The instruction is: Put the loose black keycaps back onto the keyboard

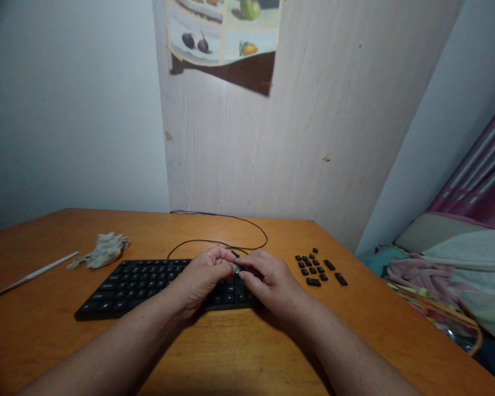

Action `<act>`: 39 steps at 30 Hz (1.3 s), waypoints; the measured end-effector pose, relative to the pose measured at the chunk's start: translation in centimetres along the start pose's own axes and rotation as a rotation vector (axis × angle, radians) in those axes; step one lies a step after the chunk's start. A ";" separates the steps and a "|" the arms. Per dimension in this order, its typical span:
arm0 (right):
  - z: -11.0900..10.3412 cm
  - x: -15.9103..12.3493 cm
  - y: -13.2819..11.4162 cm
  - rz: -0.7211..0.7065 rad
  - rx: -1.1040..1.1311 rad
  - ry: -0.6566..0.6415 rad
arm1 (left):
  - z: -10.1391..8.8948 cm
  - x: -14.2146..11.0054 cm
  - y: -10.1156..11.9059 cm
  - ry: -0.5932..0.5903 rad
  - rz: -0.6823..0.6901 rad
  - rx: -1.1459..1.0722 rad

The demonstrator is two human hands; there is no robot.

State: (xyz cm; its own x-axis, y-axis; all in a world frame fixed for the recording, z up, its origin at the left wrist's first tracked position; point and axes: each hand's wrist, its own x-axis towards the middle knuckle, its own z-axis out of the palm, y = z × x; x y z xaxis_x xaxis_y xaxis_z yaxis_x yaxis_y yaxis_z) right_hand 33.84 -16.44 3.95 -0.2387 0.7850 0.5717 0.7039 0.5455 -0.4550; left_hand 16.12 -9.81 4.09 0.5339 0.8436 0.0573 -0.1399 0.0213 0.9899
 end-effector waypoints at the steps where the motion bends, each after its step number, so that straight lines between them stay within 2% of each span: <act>1: -0.2 0.0 0.0 -0.017 0.001 -0.022 | -0.1 0.0 -0.1 -0.011 -0.017 -0.005; 7: -0.9 0.0 -0.6 0.053 -0.016 -0.130 | -0.1 -0.1 -0.4 -0.040 -0.023 0.066; 11: -1.7 0.2 0.2 0.104 -0.037 -0.097 | -0.1 0.0 -0.5 -0.037 -0.001 0.102; 14: -2.9 0.4 2.3 0.152 -0.030 -0.004 | -0.3 0.1 -0.6 -0.009 0.044 0.136; 18: -4.5 -0.1 6.4 0.291 -0.062 0.107 | -1.0 0.7 -1.0 0.086 0.173 0.266; 22: -4.9 -1.2 9.7 0.369 -0.036 0.044 | -1.7 1.3 -1.3 0.126 0.265 0.391; 25: -4.5 -1.8 11.0 0.421 0.020 0.014 | -2.1 1.4 -1.5 0.116 0.309 0.518; 29: -4.0 -2.2 11.4 0.485 0.073 0.000 | -2.4 1.4 -1.6 0.102 0.338 0.666; 39: -3.7 -2.3 11.4 0.479 0.015 -0.015 | -2.7 1.7 -2.2 0.112 0.381 0.863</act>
State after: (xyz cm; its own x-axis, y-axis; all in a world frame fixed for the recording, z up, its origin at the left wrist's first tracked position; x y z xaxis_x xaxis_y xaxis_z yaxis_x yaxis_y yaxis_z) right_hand 44.85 -13.11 0.01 0.0999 0.9532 0.2853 0.7274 0.1257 -0.6746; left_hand 15.03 -6.98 1.62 0.4898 0.7599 0.4275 0.4003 -0.6315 0.6640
